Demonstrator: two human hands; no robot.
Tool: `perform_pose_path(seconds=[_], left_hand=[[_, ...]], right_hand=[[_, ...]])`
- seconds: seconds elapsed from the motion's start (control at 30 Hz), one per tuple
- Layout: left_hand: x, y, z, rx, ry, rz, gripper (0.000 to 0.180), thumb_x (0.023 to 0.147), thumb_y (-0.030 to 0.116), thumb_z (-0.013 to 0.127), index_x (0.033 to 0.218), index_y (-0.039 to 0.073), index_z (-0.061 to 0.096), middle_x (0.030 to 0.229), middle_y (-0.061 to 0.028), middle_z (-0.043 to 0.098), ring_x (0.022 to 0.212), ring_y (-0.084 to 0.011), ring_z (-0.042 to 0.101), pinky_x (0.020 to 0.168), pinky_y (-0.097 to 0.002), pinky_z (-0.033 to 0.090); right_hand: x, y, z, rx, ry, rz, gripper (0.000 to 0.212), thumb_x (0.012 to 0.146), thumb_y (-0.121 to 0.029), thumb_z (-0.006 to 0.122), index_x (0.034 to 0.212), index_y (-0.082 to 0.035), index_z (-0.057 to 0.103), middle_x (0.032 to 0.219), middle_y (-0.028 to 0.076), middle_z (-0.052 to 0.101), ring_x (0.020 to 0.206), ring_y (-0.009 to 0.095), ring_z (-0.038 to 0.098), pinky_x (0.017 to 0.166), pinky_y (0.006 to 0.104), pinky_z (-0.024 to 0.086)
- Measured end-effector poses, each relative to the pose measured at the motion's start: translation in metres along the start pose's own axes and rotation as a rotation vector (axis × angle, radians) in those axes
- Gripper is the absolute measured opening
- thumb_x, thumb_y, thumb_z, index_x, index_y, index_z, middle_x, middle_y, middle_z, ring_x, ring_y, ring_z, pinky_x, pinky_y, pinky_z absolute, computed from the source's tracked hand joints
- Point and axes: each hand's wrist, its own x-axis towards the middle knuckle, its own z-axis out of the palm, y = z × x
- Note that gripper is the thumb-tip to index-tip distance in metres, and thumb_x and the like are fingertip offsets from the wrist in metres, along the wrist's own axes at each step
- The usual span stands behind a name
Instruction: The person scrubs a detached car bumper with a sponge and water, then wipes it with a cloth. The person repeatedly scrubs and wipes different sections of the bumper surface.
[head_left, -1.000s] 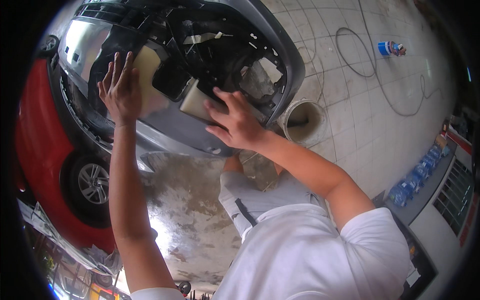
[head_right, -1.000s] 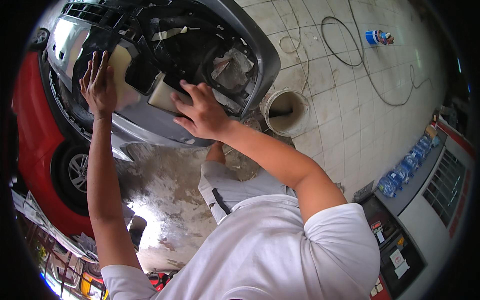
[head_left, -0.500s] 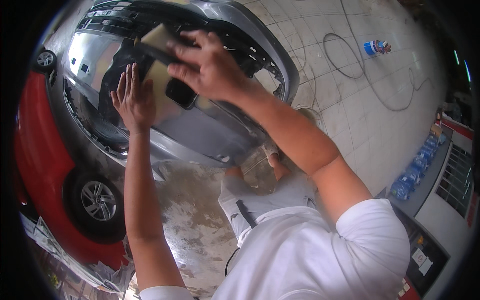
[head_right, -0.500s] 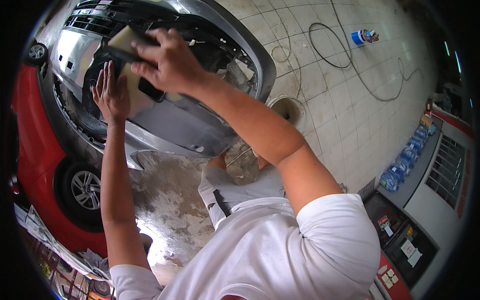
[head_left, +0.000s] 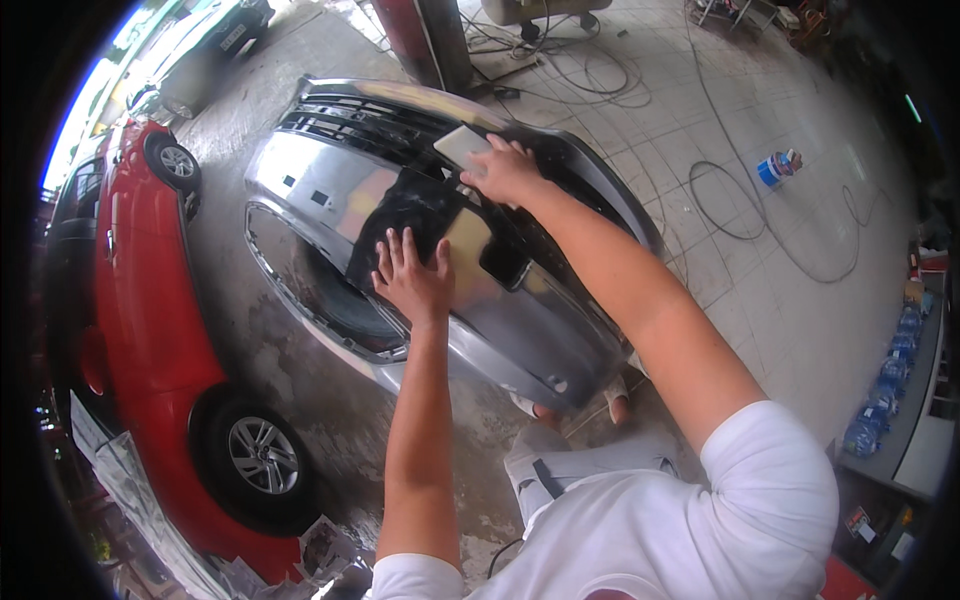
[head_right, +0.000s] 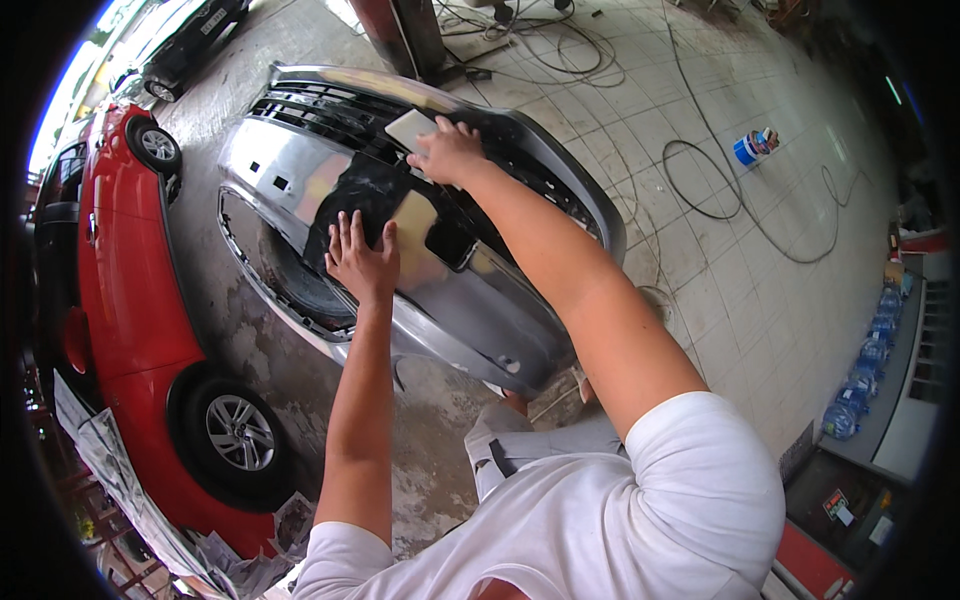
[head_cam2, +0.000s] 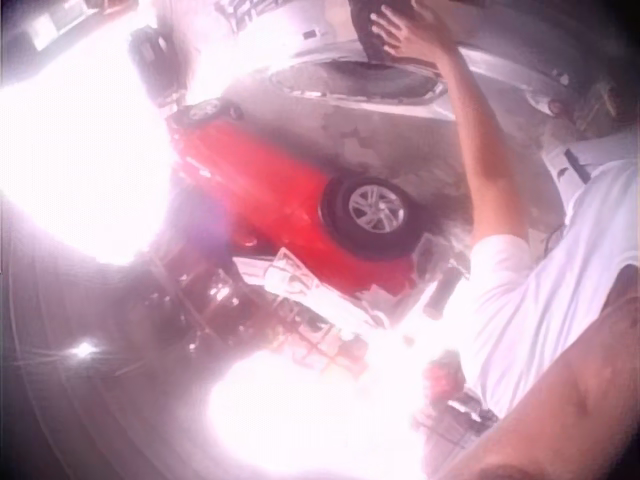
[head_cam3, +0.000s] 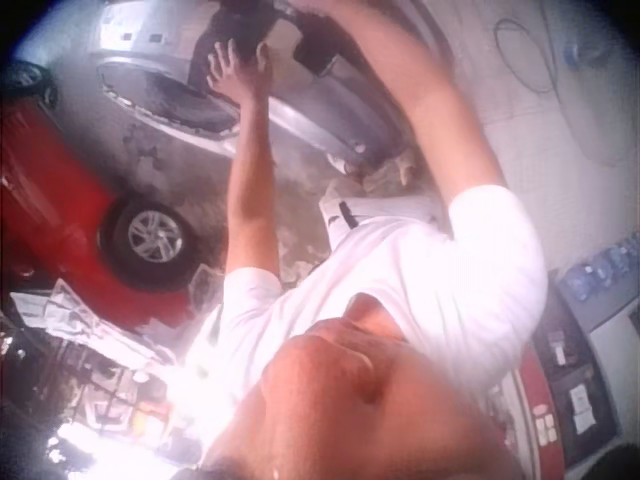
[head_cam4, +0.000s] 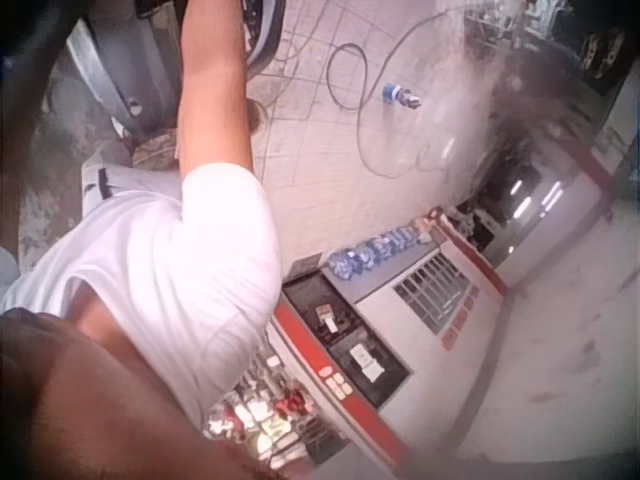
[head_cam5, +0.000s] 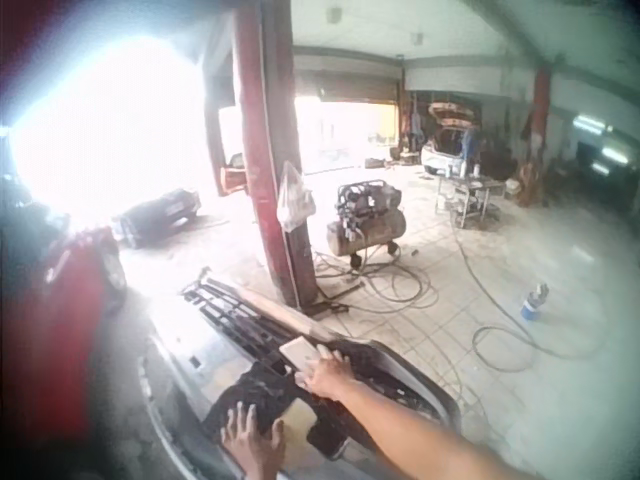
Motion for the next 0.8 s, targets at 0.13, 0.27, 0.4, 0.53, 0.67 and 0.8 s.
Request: perform_pose_path(seconds=[0.13, 0.27, 0.4, 0.53, 0.67, 0.8], left_hand=[[0.025, -0.056, -0.033, -0.088, 0.089, -0.154, 0.077, 0.087, 0.056, 0.076, 0.147, 0.011, 0.060, 0.155, -0.0201, 0.054, 0.145, -0.0377, 0.049, 0.119, -0.0566, 0.034], [0.041, -0.082, -0.051, -0.294, -0.181, -0.505, 0.094, 0.076, 0.056, 0.087, 0.147, 0.003, 0.056, 0.142, -0.0265, 0.062, 0.132, -0.0429, 0.060, 0.112, -0.0490, 0.046], [0.046, -0.086, -0.061, -0.296, -0.107, -0.403, 0.068, 0.082, 0.025, 0.088, 0.142, 0.003, 0.063, 0.119, -0.0212, 0.075, 0.106, -0.0319, 0.075, 0.093, -0.0393, 0.057], [0.037, -0.031, -0.124, -0.670, 0.027, -0.242, 0.030, 0.088, 0.002, 0.077, 0.118, 0.003, 0.077, 0.105, -0.0135, 0.073, 0.084, -0.0188, 0.074, 0.072, -0.0306, 0.058], [-0.026, 0.079, -0.197, -0.918, -0.048, 0.001, 0.029, 0.089, -0.008, 0.072, 0.112, 0.006, 0.081, 0.099, -0.0087, 0.070, 0.087, -0.0158, 0.071, 0.073, -0.0273, 0.057], [-0.111, 0.141, -0.221, -0.900, -0.234, 0.220, 0.035, 0.085, -0.010, 0.073, 0.115, 0.008, 0.080, 0.100, -0.0107, 0.070, 0.087, -0.0207, 0.072, 0.074, -0.0305, 0.057]], right_hand=[[-0.022, -0.004, -0.020, -0.005, -0.067, -0.001, 0.061, 0.095, -0.063, 0.064, 0.148, -0.032, 0.062, 0.173, 0.013, 0.025, 0.152, 0.042, 0.032, 0.122, 0.0628, 0.027], [-0.037, -0.017, -0.026, -0.084, 0.033, 0.026, 0.062, 0.095, -0.059, 0.066, 0.148, -0.028, 0.062, 0.171, 0.017, 0.026, 0.155, 0.041, 0.025, 0.121, 0.0651, 0.024], [-0.056, -0.035, -0.013, 0.008, 0.329, -0.038, 0.054, 0.094, -0.046, 0.072, 0.141, -0.019, 0.067, 0.163, 0.019, 0.040, 0.150, 0.040, 0.036, 0.117, 0.0603, 0.031], [-0.094, -0.046, -0.008, 0.674, 0.552, -0.169, 0.053, 0.097, -0.040, 0.073, 0.137, -0.006, 0.069, 0.145, 0.019, 0.058, 0.132, 0.037, 0.055, 0.107, 0.0491, 0.046], [-0.143, -0.061, -0.063, 1.829, -0.093, 0.534, 0.085, 0.101, -0.068, 0.057, 0.154, -0.003, 0.049, 0.136, 0.017, 0.065, 0.129, 0.029, 0.061, 0.111, 0.0474, 0.046], [-0.197, -0.022, -0.090, 2.224, -0.616, -0.204, 0.092, 0.099, -0.077, 0.046, 0.146, 0.000, 0.053, 0.129, 0.017, 0.070, 0.115, 0.031, 0.070, 0.102, 0.0468, 0.057]])
